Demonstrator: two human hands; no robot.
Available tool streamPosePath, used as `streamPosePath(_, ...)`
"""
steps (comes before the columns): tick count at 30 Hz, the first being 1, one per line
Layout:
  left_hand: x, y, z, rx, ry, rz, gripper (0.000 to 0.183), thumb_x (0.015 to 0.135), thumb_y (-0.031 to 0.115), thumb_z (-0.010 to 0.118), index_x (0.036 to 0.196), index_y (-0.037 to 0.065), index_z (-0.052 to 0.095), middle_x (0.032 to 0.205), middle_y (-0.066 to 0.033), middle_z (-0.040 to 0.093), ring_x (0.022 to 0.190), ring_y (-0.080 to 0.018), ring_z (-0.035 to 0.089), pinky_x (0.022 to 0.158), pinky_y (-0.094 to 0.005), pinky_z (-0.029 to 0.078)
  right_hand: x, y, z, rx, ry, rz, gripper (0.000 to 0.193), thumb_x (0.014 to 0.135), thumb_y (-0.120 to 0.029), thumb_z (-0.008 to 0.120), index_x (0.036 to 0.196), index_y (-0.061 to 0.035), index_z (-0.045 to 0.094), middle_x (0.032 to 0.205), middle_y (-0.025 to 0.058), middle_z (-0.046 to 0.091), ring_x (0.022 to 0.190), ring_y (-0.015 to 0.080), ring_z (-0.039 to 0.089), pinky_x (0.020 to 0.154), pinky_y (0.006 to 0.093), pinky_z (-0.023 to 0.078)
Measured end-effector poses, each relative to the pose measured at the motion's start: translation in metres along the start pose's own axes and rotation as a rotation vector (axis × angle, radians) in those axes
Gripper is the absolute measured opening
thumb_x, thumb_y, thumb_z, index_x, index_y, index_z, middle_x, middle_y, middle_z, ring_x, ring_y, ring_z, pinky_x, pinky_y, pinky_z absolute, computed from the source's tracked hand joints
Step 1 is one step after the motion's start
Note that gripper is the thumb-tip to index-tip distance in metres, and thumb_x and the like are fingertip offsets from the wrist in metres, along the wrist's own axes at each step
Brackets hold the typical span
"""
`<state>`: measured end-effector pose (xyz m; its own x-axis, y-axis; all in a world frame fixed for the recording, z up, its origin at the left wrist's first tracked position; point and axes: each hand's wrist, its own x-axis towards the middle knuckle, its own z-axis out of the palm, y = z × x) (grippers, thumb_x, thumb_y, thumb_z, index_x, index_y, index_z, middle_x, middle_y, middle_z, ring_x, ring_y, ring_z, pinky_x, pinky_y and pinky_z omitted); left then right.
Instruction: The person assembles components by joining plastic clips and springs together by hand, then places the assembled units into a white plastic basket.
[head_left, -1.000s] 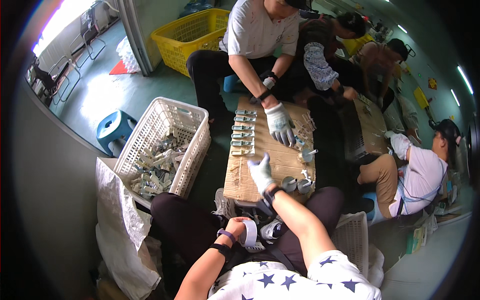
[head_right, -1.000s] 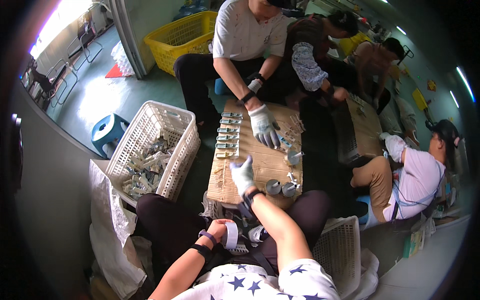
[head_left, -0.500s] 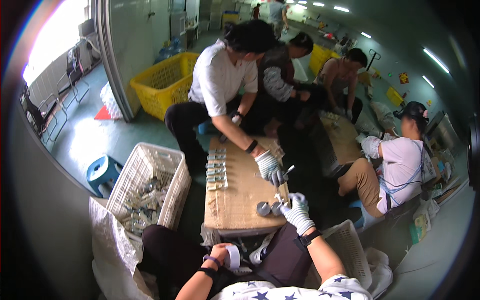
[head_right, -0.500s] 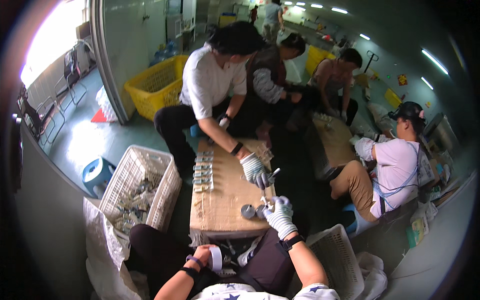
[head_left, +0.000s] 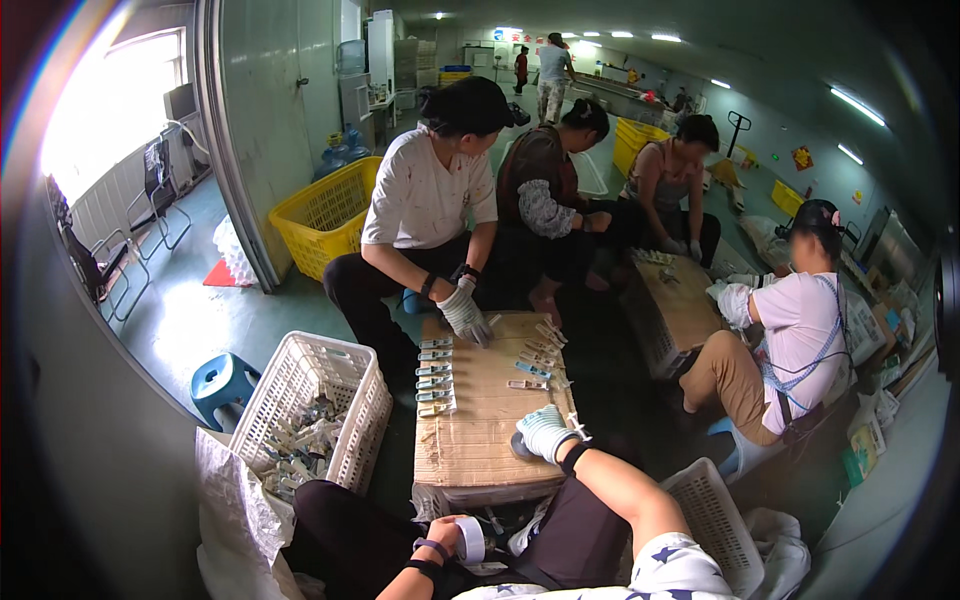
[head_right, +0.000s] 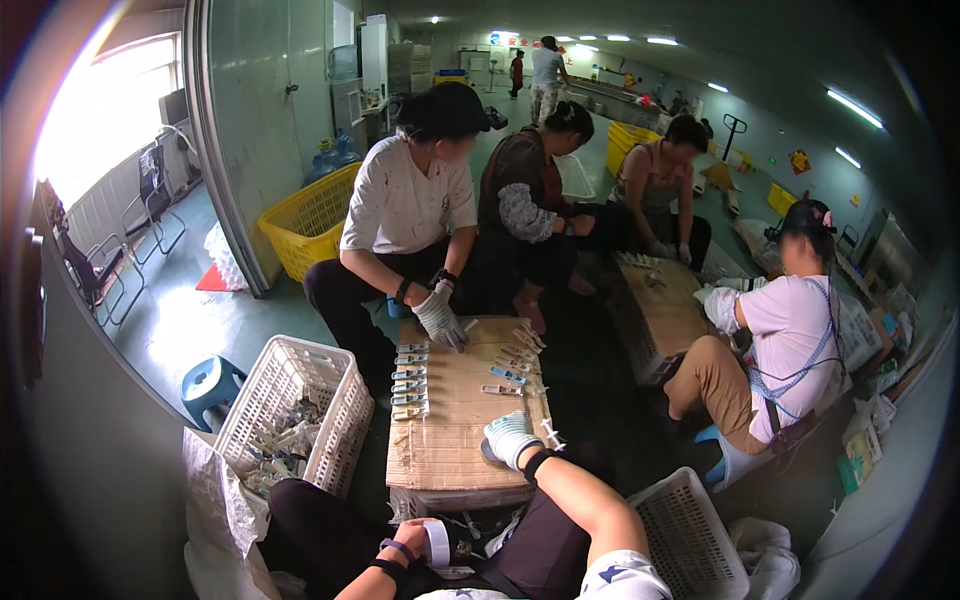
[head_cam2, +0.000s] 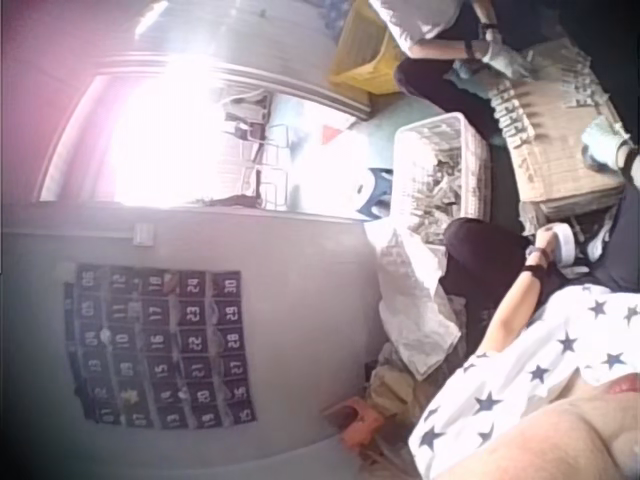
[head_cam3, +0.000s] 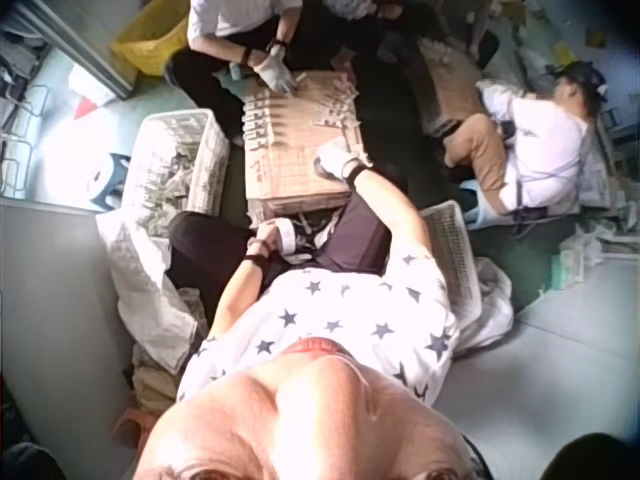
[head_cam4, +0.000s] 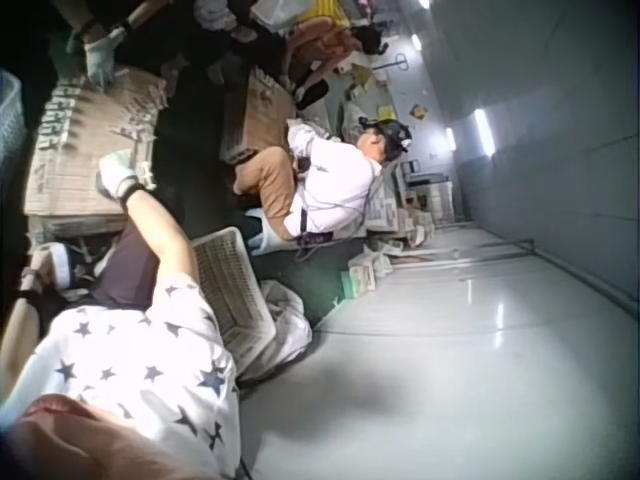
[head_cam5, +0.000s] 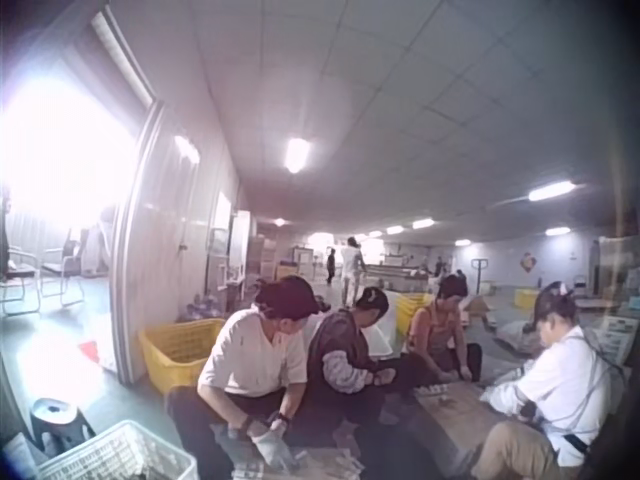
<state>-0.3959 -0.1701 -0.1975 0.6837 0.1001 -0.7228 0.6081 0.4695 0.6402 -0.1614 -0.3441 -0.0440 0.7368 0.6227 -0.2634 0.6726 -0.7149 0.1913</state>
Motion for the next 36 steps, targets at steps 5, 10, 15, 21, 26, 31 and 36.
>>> streamPosePath(5,0.001,-0.005,-0.002,-0.063,-0.031,-0.009,0.024,0.082,-0.004,0.046,0.098,-0.001,0.063,0.082,-0.0114,0.065,0.069,-0.0234,0.064,0.061,-0.0357,0.052,0.037,0.010,0.000,0.051,0.056,0.127,0.023,0.081,-0.019,0.049,0.087,-0.0116,0.069,0.087,0.0102,0.068,0.084,0.0240,0.065,0.071,0.0415,0.046)
streamPosePath(10,-0.003,-0.010,-0.009,-0.041,-0.023,-0.011,0.026,0.082,-0.004,0.042,0.098,-0.001,0.062,0.082,-0.0115,0.064,0.071,-0.0237,0.063,0.063,-0.0367,0.052,0.044,0.023,0.002,0.201,0.088,0.159,0.034,0.078,-0.027,0.055,0.105,-0.0069,0.059,0.093,0.0134,0.065,0.084,0.0293,0.064,0.074,0.0418,0.048)
streamPosePath(15,0.007,-0.017,-0.013,-0.077,-0.026,-0.007,0.016,0.083,0.001,0.051,0.093,0.000,0.063,0.079,-0.0079,0.064,0.068,-0.0197,0.062,0.061,-0.0329,0.050,0.027,0.057,-0.019,0.350,0.349,0.287,0.045,0.072,-0.026,0.062,0.114,-0.0121,0.052,0.098,0.0143,0.061,0.093,0.0299,0.059,0.083,0.0429,0.046)
streamPosePath(21,-0.001,0.004,-0.003,-0.105,-0.058,-0.052,0.017,0.083,0.001,0.052,0.094,0.001,0.064,0.080,-0.0097,0.064,0.068,-0.0211,0.063,0.061,-0.0360,0.052,0.002,0.153,0.031,0.962,0.662,0.499,0.027,0.078,-0.024,0.061,0.099,-0.0068,0.061,0.090,0.0165,0.065,0.082,0.0302,0.062,0.073,0.0355,0.049)
streamPosePath(26,0.008,-0.006,-0.009,-0.112,-0.063,-0.087,0.013,0.084,0.001,0.053,0.091,0.001,0.064,0.078,-0.0086,0.064,0.067,-0.0193,0.062,0.060,-0.0323,0.052,-0.020,0.184,0.085,0.940,0.245,0.547,0.022,0.075,-0.019,0.066,0.091,-0.0037,0.066,0.086,0.0126,0.067,0.084,0.0252,0.063,0.078,0.0349,0.048)
streamPosePath(31,0.003,-0.006,-0.002,-0.101,-0.041,-0.103,0.011,0.085,0.003,0.054,0.089,0.001,0.064,0.077,-0.0076,0.064,0.066,-0.0185,0.062,0.059,-0.0311,0.051,-0.002,0.187,0.098,0.966,-0.028,0.439,0.036,0.072,-0.019,0.070,0.103,-0.0029,0.062,0.099,0.0128,0.065,0.095,0.0241,0.059,0.084,0.0358,0.046)
streamPosePath(36,0.000,-0.006,-0.014,-0.049,-0.018,-0.102,0.011,0.085,0.006,0.056,0.089,0.000,0.064,0.077,-0.0073,0.064,0.065,-0.0182,0.062,0.058,-0.0303,0.051,0.013,0.207,0.094,1.023,0.010,0.480,0.028,0.077,-0.019,0.065,0.100,-0.0045,0.064,0.096,0.0122,0.065,0.091,0.0252,0.061,0.083,0.0356,0.047)
